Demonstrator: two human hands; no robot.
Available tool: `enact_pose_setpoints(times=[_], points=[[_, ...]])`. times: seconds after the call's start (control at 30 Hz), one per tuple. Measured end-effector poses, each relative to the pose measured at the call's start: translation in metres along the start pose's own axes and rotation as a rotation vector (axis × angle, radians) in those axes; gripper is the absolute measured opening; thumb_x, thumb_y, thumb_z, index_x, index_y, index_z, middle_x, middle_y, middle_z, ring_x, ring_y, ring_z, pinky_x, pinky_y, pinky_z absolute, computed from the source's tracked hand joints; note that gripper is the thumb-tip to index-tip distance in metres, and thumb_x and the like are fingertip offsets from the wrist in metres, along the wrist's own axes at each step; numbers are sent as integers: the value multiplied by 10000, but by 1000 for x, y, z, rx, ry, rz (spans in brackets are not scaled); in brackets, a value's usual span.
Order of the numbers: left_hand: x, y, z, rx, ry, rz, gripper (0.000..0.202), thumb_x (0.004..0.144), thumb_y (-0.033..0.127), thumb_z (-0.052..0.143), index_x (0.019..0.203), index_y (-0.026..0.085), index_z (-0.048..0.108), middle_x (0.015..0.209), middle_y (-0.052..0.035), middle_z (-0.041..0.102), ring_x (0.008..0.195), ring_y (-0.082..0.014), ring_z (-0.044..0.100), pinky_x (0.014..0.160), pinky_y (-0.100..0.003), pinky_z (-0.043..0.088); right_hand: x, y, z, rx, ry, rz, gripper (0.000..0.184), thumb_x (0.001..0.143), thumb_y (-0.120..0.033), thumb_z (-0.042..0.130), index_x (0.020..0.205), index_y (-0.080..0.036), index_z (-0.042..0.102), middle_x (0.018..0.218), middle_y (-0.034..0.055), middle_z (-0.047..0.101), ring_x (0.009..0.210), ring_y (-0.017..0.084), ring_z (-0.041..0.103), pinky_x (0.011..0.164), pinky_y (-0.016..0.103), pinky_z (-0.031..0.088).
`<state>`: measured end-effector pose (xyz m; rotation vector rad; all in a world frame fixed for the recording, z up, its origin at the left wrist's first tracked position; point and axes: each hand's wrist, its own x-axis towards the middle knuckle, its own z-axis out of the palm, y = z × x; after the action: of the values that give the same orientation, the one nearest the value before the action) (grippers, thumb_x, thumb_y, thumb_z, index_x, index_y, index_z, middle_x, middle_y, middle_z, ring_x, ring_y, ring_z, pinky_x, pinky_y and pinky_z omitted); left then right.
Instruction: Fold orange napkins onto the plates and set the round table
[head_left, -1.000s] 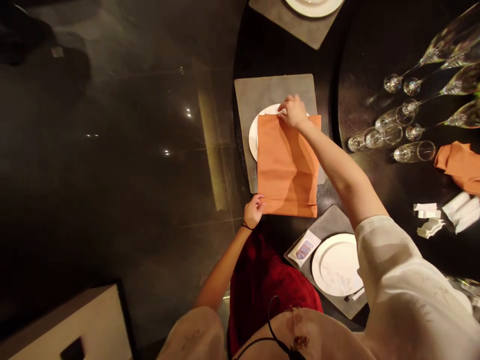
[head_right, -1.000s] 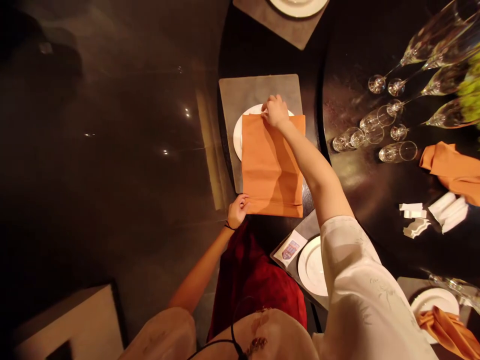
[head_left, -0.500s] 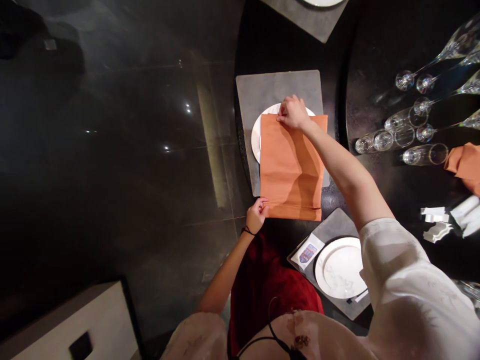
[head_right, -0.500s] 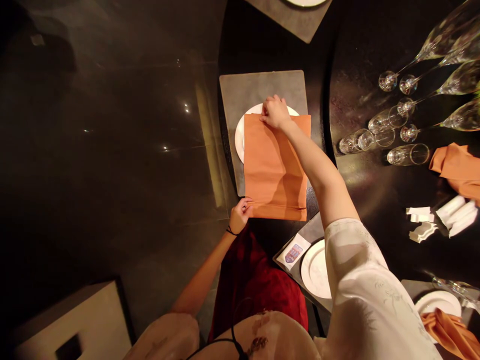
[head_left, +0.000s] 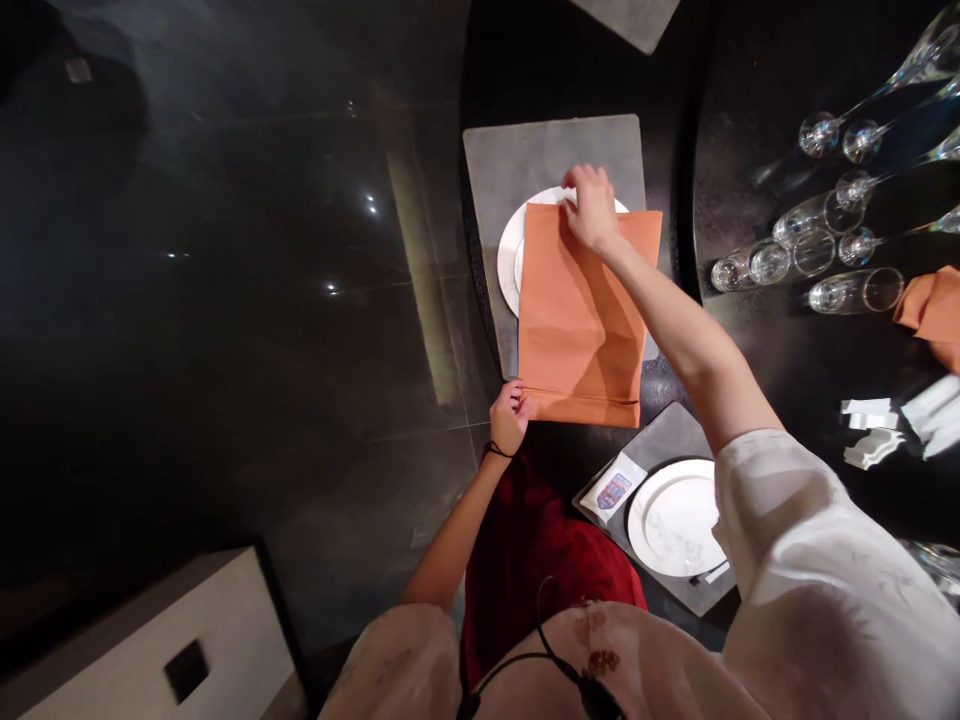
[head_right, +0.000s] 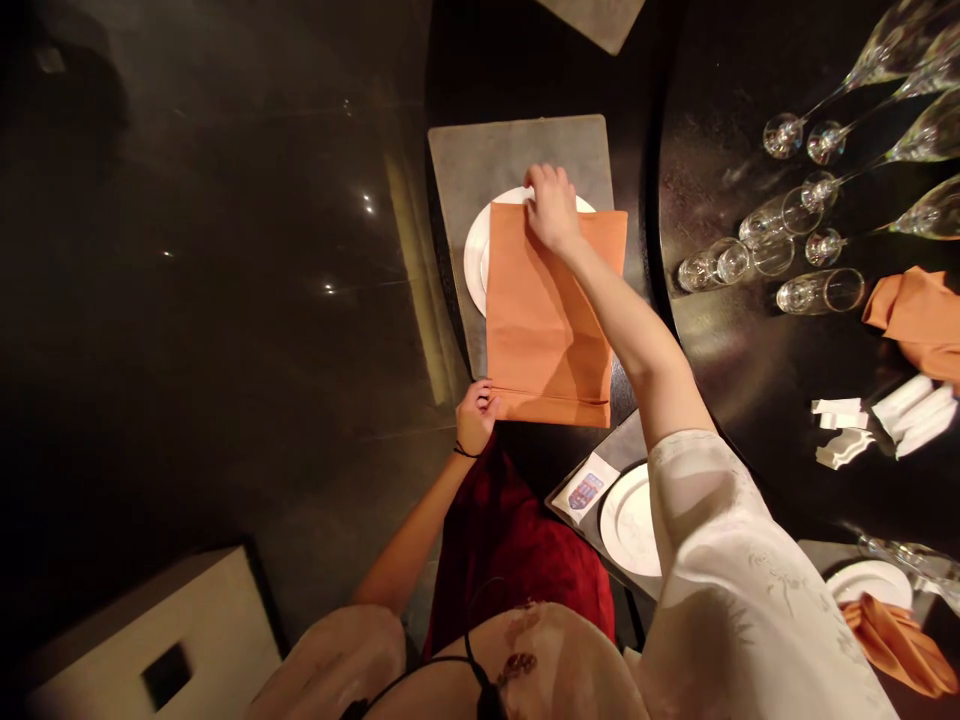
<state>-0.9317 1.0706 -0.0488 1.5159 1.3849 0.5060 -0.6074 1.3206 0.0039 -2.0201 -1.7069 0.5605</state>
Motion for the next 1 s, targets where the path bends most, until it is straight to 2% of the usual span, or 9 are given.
enact_pose_setpoints(times=[0.07, 0.13, 0.23, 0.3, 0.37, 0.5, 0.8, 0.9, 1.0], points=[[-3, 2, 1, 116, 72, 45, 327, 937, 262, 581, 1244, 166, 633, 1066, -112, 687, 799, -169, 679, 769, -302, 588, -50, -21, 4, 33, 17, -54, 358, 1064, -468, 384, 1223, -229, 599, 1273, 145, 639, 1310, 340, 484, 1144, 581, 398], [-9, 6, 3, 261, 68, 157, 389, 963, 244, 539, 1330, 148, 621, 1309, -199, 646, 1152, -265, 680, 1030, -422, 562, -125, -43, 13, 57, -73, -123, 405, 1076, -401, 318, 1309, -213, 590, 1334, 145, 627, 1340, 333, 492, 1166, 613, 384], [-20, 11, 9, 439, -192, 415, 580, 944, 192, 492, 1516, 96, 517, 1576, -235, 495, 1543, -347, 394, 1302, -577, 286, -252, -64, 35, 81, -267, -158, 462, 1049, -318, 328, 1404, -204, 601, 1428, 148, 619, 1407, 312, 494, 1221, 570, 388], [-23, 11, 15, 518, -374, 526, 676, 913, 163, 476, 1582, 68, 445, 1621, -229, 455, 1596, -351, 302, 1327, -624, 197, -320, -67, 51, 52, -323, -118, 545, 1012, -279, 370, 1523, -180, 533, 1560, 145, 536, 1514, 303, 416, 1295, 556, 321], [-21, 9, 21, 582, -463, 554, 705, 909, 140, 447, 1608, 59, 409, 1646, -225, 419, 1607, -343, 274, 1328, -643, 174, -362, -61, 64, 11, -340, -85, 633, 977, -242, 408, 1602, -149, 450, 1642, 147, 448, 1577, 309, 342, 1332, 583, 251], [-10, 6, 22, 667, -475, 523, 715, 916, 82, 388, 1630, 64, 380, 1689, -209, 326, 1623, -334, 221, 1334, -644, 140, -384, -29, 67, -51, -288, -21, 706, 936, -117, 406, 1640, -159, 397, 1652, 148, 433, 1589, 312, 335, 1331, 639, 214], [5, 8, 22, 675, -413, 515, 671, 927, 25, 345, 1573, 111, 501, 1647, -173, 420, 1582, -323, 339, 1314, -620, 241, -382, 32, 21, -115, -271, -34, 574, 1001, -101, 354, 1543, -126, 541, 1599, 166, 491, 1550, 283, 413, 1327, 586, 294], [2, -3, 4, 632, -439, 550, 605, 966, 63, 331, 1516, 118, 575, 1581, -176, 518, 1527, -293, 446, 1297, -565, 326, -392, 39, 12, 12, -335, -93, 541, 977, -95, 394, 1465, -136, 622, 1528, 166, 576, 1497, 269, 493, 1306, 580, 335], [-3, -16, -25, 550, -580, 591, 532, 949, 99, 395, 1388, 143, 693, 1466, -161, 640, 1406, -264, 590, 1237, -481, 441, -401, 45, 3, 272, -444, -86, 502, 927, -91, 437, 1330, -176, 723, 1364, 128, 713, 1369, 237, 624, 1252, 524, 426]])
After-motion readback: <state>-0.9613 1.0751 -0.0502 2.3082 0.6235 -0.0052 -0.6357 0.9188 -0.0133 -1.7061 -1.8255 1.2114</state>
